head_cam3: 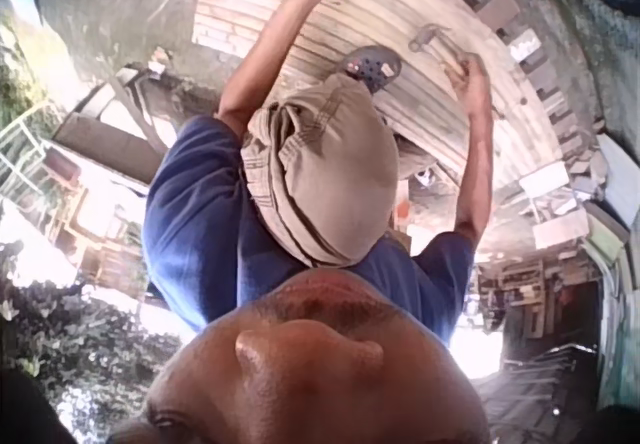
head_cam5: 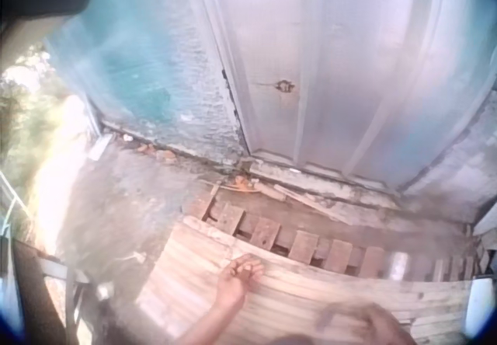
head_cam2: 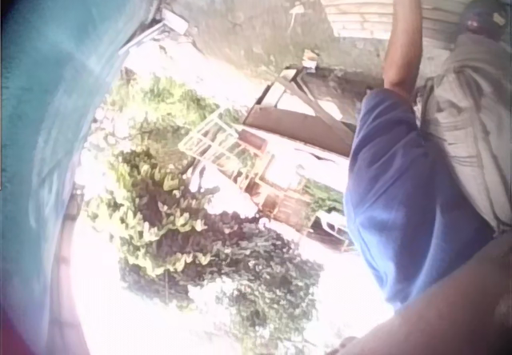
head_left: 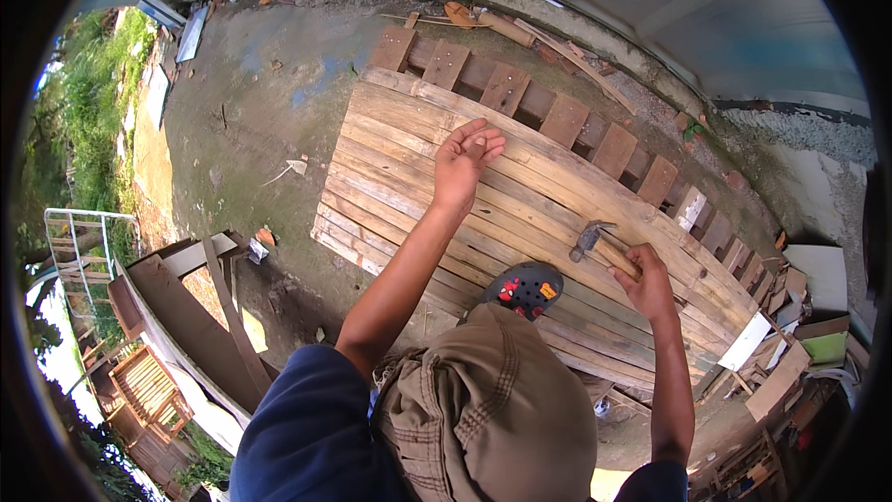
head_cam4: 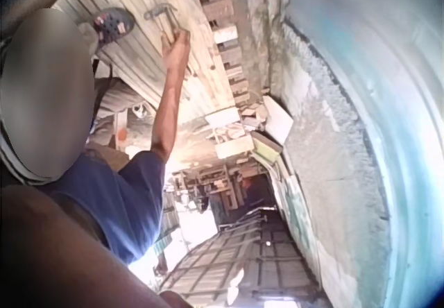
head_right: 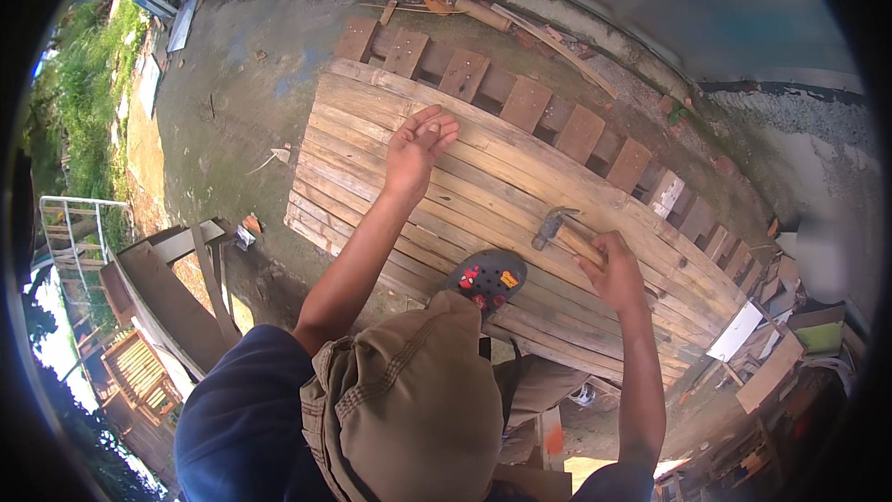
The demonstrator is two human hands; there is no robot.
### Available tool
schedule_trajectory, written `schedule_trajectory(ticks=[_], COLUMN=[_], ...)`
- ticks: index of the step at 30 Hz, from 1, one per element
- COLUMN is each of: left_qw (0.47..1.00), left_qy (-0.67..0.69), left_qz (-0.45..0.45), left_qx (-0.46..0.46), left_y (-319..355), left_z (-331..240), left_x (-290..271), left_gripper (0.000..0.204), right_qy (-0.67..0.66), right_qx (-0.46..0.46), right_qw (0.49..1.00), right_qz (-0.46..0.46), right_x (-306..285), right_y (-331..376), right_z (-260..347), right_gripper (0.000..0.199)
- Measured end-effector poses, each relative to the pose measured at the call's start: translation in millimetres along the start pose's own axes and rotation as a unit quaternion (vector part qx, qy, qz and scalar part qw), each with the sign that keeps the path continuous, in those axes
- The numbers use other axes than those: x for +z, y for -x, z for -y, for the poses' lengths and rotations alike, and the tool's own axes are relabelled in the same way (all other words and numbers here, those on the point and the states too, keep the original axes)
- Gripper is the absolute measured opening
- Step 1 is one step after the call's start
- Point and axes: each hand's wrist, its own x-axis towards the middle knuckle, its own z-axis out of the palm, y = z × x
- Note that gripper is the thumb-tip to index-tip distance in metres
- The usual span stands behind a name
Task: The person repeatedly hammers nails into a wooden pallet using a hammer. They retrieve nails from a black plastic bag and drive them into the pallet slats. The person works continuously on the same pallet throughout the clip.
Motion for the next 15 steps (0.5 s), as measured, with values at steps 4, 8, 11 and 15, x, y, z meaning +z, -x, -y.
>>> schedule_trajectory(ticks=[4,8,11,15], left_qw=[0.998,0.991,0.988,0.989], left_qy=[-0.012,-0.067,-0.038,0.023], left_qz=[-0.049,-0.102,-0.124,-0.111], left_qx=[0.049,0.061,0.079,0.094], left_y=[-18,-32,-36,-38], left_z=[-17,-23,-21,-23], left_x=[-15,-26,-31,-42], left_gripper=[0.035,0.029,0.029,0.031], right_qy=[-0.135,-0.307,-0.367,-0.395], right_qx=[0.028,0.053,0.059,0.058], right_qw=[0.988,0.945,0.922,0.910], right_qz=[-0.071,-0.099,-0.106,-0.112], right_x=[24,69,101,128], right_y=[-17,-33,-42,-52], right_z=[0,25,53,84], right_gripper=[0.035,0.032,0.030,0.030])
